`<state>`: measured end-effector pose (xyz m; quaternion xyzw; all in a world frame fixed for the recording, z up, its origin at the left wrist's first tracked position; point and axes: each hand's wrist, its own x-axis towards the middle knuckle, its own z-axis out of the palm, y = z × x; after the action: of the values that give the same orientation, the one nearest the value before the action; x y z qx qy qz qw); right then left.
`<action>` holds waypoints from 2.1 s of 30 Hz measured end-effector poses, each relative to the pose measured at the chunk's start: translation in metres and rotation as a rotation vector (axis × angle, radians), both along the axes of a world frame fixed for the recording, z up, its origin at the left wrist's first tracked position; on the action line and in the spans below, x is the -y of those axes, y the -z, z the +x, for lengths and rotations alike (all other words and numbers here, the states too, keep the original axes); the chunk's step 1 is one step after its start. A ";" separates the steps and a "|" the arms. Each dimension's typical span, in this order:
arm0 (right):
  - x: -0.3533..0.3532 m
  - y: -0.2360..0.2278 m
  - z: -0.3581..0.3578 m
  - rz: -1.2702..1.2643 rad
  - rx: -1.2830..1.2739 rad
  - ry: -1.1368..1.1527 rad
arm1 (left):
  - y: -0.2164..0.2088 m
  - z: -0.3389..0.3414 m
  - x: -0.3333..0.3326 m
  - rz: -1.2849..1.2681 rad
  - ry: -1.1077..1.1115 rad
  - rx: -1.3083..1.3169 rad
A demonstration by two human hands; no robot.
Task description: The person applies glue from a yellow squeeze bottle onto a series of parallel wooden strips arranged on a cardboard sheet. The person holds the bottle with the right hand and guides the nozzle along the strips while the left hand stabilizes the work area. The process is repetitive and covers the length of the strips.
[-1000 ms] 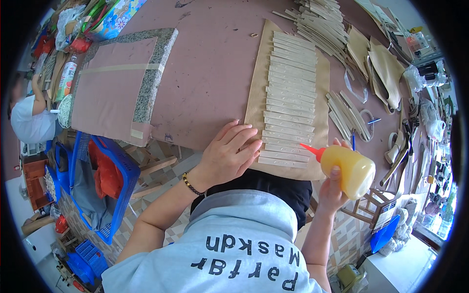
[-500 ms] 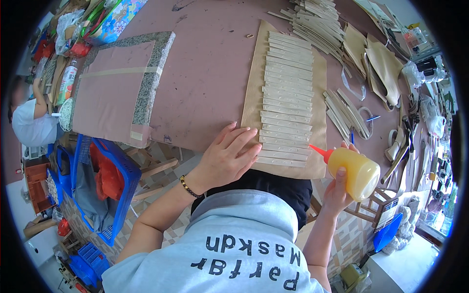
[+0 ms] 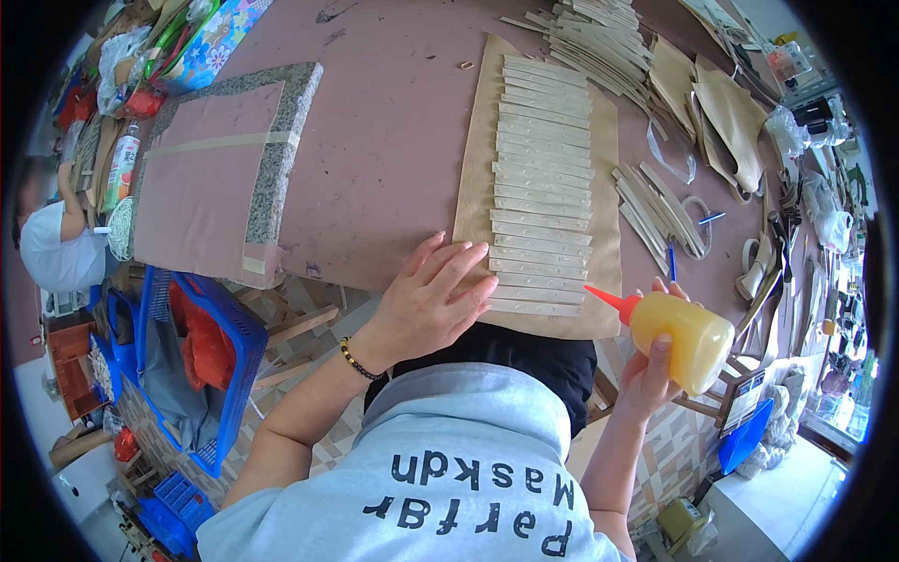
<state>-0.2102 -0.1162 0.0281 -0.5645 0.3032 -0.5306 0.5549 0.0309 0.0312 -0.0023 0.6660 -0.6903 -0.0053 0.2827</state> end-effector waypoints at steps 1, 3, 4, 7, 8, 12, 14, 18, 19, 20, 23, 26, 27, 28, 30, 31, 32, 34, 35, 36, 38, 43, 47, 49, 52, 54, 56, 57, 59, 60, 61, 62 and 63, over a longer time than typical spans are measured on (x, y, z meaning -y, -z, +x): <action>-0.001 0.001 -0.001 0.017 -0.004 0.006 | 0.000 0.000 0.000 -0.001 -0.003 0.001; -0.001 0.003 -0.002 0.032 -0.011 0.019 | 0.002 0.000 0.000 -0.011 -0.004 0.007; 0.000 0.003 -0.003 0.029 -0.016 0.026 | 0.002 0.000 0.000 -0.017 -0.005 0.010; 0.002 0.006 -0.001 0.006 -0.056 0.049 | 0.002 0.001 0.000 -0.013 -0.001 0.015; 0.002 0.006 -0.001 -0.006 -0.074 0.056 | 0.002 0.001 0.000 -0.014 -0.003 0.014; 0.002 0.006 0.000 -0.023 -0.110 0.075 | 0.002 0.001 0.000 -0.013 -0.008 0.002; 0.002 0.006 0.000 -0.027 -0.111 0.064 | 0.002 0.001 0.000 -0.016 -0.012 -0.004; -0.003 0.009 0.008 0.002 -0.060 -0.010 | 0.002 0.001 0.000 -0.021 -0.017 -0.006; -0.006 0.008 0.012 0.011 -0.050 -0.030 | 0.002 0.001 0.000 -0.019 -0.016 -0.007; -0.009 0.007 0.016 0.019 -0.041 -0.049 | 0.002 0.000 0.000 -0.018 -0.016 -0.006; -0.014 0.011 0.024 0.020 -0.045 -0.086 | 0.002 0.000 -0.001 -0.013 -0.018 -0.007; -0.019 0.007 0.035 0.092 -0.042 -0.131 | 0.001 0.000 -0.001 -0.011 -0.016 -0.015; -0.021 0.007 0.038 0.087 -0.045 -0.138 | 0.002 0.001 -0.001 -0.011 -0.014 -0.019; -0.022 0.007 0.041 0.082 -0.048 -0.146 | 0.002 0.001 -0.001 -0.011 -0.012 -0.022; -0.023 0.006 0.047 0.073 -0.056 -0.165 | 0.003 0.001 -0.001 -0.023 -0.013 -0.021; -0.024 0.004 0.050 0.070 -0.061 -0.178 | 0.004 0.001 -0.001 -0.028 -0.014 -0.020; -0.024 0.004 0.052 0.067 -0.065 -0.192 | 0.005 0.000 -0.001 -0.027 -0.015 -0.024; -0.026 0.004 0.057 0.084 -0.050 -0.224 | 0.006 0.000 -0.001 -0.023 -0.017 -0.031; -0.027 0.004 0.058 0.090 -0.045 -0.238 | 0.006 0.000 -0.001 -0.025 -0.016 -0.031; -0.028 0.004 0.060 0.085 -0.049 -0.249 | 0.007 0.001 -0.001 -0.027 -0.014 -0.031; -0.029 0.005 0.061 0.074 -0.057 -0.272 | 0.007 0.001 -0.001 -0.029 -0.013 -0.029; -0.029 0.004 0.059 0.067 -0.089 -0.286 | 0.009 0.000 -0.002 -0.022 -0.017 -0.040; -0.031 0.003 0.065 0.097 -0.047 -0.270 | 0.007 0.001 -0.001 -0.032 -0.017 -0.036; -0.031 0.003 0.066 0.067 -0.078 -0.289 | 0.007 0.001 -0.001 -0.026 -0.018 -0.032; -0.032 0.003 0.062 0.041 -0.120 -0.305 | 0.007 0.001 -0.002 -0.025 -0.015 -0.036; -0.031 0.003 0.059 0.026 -0.124 -0.286 | 0.007 0.000 -0.001 -0.017 -0.012 -0.036; -0.030 0.003 0.056 0.008 -0.103 -0.241 | 0.007 0.001 -0.001 -0.014 -0.010 -0.034; -0.029 0.003 0.052 0.009 -0.112 -0.243 | 0.007 0.001 -0.002 -0.014 -0.009 -0.033; -0.025 0.003 0.044 0.010 -0.130 -0.247 | 0.008 0.000 -0.002 -0.014 -0.008 -0.032; -0.024 0.002 0.043 0.016 -0.130 -0.230 | 0.008 0.000 -0.002 -0.015 -0.008 -0.033; -0.023 0.002 0.041 0.021 -0.129 -0.214 | 0.008 0.000 -0.002 -0.015 -0.008 -0.034; -0.023 0.001 0.041 0.028 -0.129 -0.197 | 0.007 0.000 -0.002 -0.014 -0.007 -0.034; -0.023 0.002 0.042 0.029 -0.122 -0.203 | 0.006 0.001 -0.002 -0.014 -0.007 -0.035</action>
<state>-0.1687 -0.0932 0.0266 -0.6153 0.2851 -0.4318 0.5947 0.0317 0.0332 -0.0086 0.6664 -0.6828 -0.0113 0.2993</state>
